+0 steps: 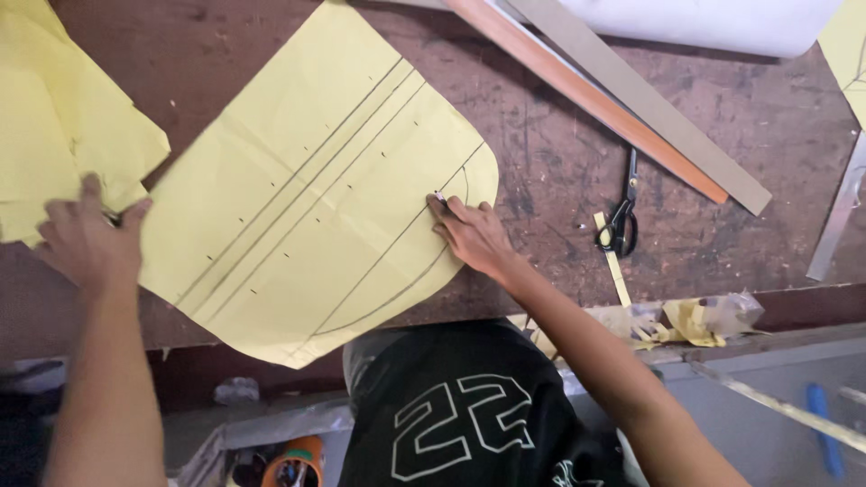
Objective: The person measures a large sheet of yellow pattern paper on a workbench with a tape measure, making pencil tick marks along its edges. They reposition the tape measure repeatedly to mark several parallel reference lines, briefly pick up and set down scissors, and continue drawing lines across the paper.
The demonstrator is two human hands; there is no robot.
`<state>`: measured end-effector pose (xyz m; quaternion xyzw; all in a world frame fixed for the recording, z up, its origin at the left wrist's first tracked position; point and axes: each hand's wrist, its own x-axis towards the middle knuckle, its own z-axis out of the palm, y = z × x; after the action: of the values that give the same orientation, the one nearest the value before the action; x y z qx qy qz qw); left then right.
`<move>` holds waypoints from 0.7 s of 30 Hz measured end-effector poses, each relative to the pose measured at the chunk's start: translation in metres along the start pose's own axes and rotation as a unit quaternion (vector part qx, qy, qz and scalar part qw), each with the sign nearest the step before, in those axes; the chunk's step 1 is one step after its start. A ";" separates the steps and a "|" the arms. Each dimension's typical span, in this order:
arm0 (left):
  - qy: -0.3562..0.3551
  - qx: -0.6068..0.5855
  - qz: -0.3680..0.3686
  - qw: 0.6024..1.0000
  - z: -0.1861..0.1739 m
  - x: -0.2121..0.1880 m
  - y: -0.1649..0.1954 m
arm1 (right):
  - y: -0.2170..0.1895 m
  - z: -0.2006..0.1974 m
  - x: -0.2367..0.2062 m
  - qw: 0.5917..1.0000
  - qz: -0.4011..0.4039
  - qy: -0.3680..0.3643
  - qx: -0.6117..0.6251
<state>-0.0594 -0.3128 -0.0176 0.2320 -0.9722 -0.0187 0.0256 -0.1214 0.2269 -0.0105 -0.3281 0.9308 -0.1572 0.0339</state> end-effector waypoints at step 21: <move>-0.067 -0.061 0.065 0.994 0.038 -0.164 0.243 | 0.070 0.011 -0.057 0.935 0.263 0.205 0.123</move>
<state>-0.0246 -0.0208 -0.0500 0.1643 -0.9818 -0.0922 -0.0245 -0.1169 0.3113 -0.0456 -0.0252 0.9438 -0.3203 -0.0775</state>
